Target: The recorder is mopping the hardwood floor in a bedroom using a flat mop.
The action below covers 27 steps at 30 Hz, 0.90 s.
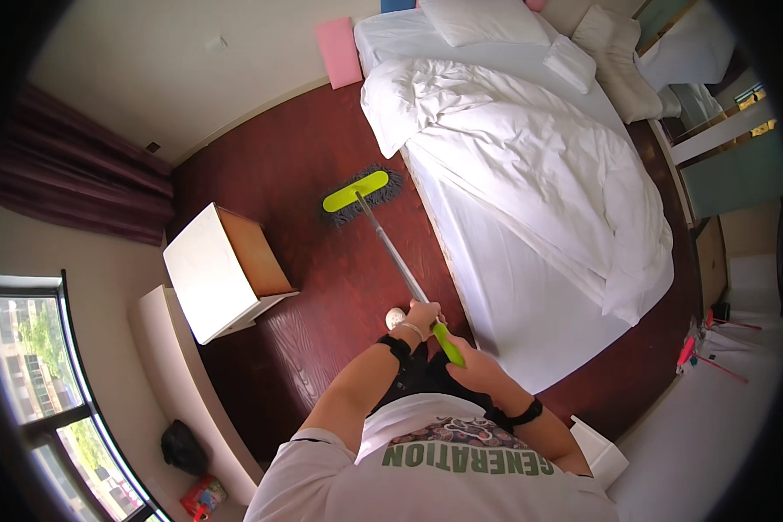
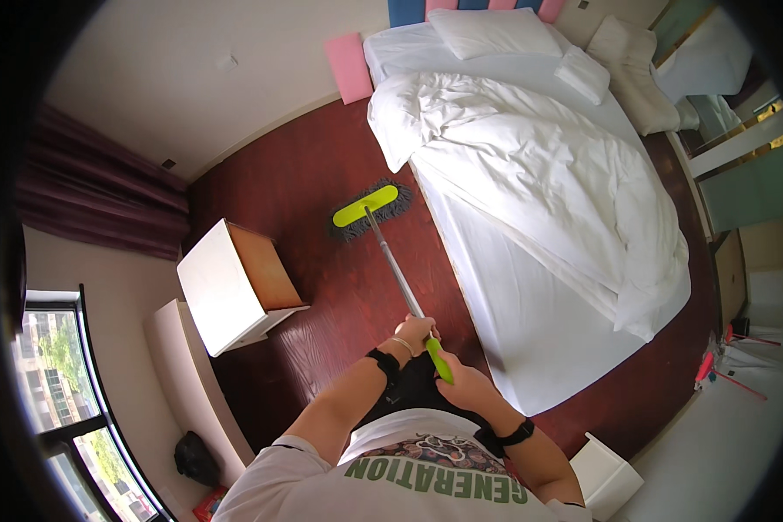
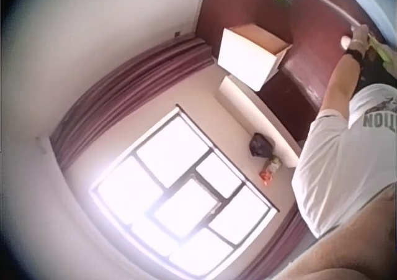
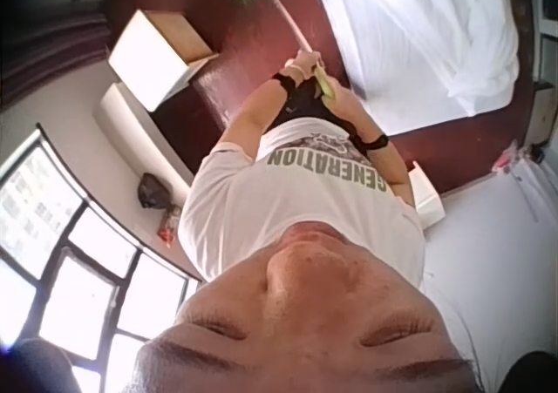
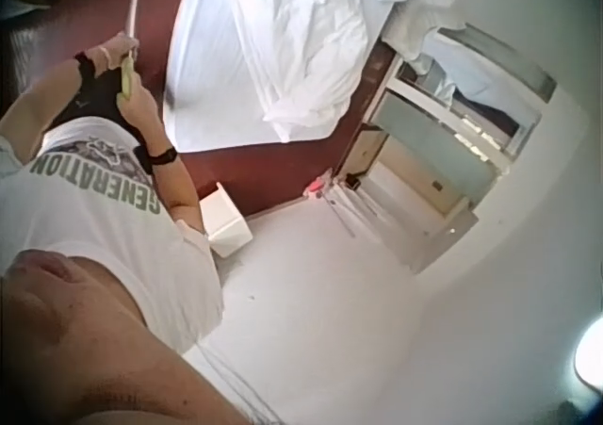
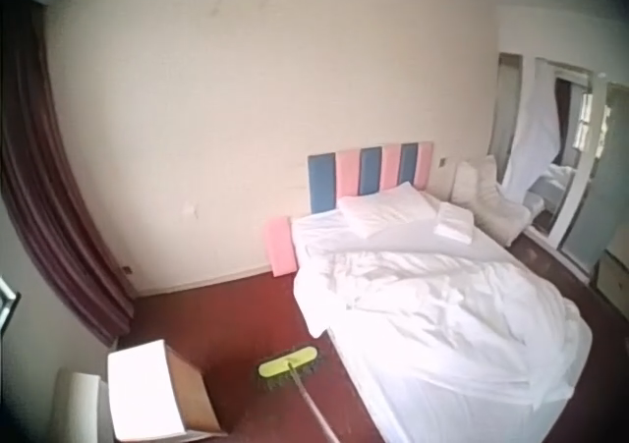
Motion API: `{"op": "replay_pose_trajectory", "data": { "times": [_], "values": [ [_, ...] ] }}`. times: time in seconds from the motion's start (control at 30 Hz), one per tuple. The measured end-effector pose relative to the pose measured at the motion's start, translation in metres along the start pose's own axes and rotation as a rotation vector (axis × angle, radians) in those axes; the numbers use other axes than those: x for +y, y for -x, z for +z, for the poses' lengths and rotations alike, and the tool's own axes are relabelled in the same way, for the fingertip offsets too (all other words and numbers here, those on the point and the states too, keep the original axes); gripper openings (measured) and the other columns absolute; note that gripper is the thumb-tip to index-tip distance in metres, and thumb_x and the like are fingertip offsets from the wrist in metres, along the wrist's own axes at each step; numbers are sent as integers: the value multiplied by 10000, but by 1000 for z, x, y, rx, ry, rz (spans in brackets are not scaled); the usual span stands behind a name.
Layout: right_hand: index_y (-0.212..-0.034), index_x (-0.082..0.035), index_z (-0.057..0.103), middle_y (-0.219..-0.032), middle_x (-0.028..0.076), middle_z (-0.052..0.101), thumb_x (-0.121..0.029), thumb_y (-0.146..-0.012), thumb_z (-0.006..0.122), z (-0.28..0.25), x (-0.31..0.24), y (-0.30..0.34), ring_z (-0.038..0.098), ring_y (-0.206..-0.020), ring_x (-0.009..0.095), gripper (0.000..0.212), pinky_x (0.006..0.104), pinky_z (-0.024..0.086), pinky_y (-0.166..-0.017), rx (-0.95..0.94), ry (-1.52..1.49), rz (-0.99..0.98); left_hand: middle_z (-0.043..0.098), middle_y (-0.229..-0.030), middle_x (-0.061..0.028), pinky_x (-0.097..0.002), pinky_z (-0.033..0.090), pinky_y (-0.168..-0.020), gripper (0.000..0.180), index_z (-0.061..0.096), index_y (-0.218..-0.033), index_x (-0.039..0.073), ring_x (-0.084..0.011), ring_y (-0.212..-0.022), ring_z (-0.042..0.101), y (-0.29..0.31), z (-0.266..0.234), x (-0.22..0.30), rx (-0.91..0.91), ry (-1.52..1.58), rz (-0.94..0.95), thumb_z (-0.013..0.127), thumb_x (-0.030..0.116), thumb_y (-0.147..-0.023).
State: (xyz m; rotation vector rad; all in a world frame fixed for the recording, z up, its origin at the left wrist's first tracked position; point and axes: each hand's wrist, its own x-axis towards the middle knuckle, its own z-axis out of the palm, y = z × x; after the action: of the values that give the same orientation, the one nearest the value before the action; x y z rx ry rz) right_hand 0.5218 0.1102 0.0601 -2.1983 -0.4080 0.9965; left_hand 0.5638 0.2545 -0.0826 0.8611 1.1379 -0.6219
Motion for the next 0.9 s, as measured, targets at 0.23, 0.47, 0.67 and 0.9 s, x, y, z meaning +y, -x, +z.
{"op": "replay_pose_trajectory", "data": {
  "times": [0.23,0.47,0.67,0.9],
  "values": [
    [-1312,-70,275,-843,230,614,-230,-812,515,31,-5,-15,594,-765,404,577,477,449,-682,-12,77,51,518,-596,-132,-390,460,-402,412,234,-1093,-7,-249,-475,540,-26,-24,7,46,-245,169,502,41,-783],
    [-1332,-144,312,-811,250,606,-234,-770,550,17,71,150,597,-768,401,617,449,464,-680,24,-77,159,480,-711,-112,-424,499,-519,393,198,-1044,130,-243,-600,548,57,50,-139,-170,60,-120,495,14,-816],
    [-1314,-182,361,-744,229,607,-275,-731,579,31,76,254,602,-712,393,629,447,469,-654,-20,-77,336,478,-737,-122,-409,504,-528,371,220,-1029,125,-239,-589,545,94,65,-242,-200,14,-219,478,-3,-796],
    [-1288,-190,360,-783,221,613,-260,-744,566,65,100,227,601,-733,401,586,472,468,-655,92,-76,283,486,-715,-130,-406,510,-522,471,203,-1120,133,-237,-575,544,66,59,-237,-52,-143,-170,465,-28,-763]
  ]
}}
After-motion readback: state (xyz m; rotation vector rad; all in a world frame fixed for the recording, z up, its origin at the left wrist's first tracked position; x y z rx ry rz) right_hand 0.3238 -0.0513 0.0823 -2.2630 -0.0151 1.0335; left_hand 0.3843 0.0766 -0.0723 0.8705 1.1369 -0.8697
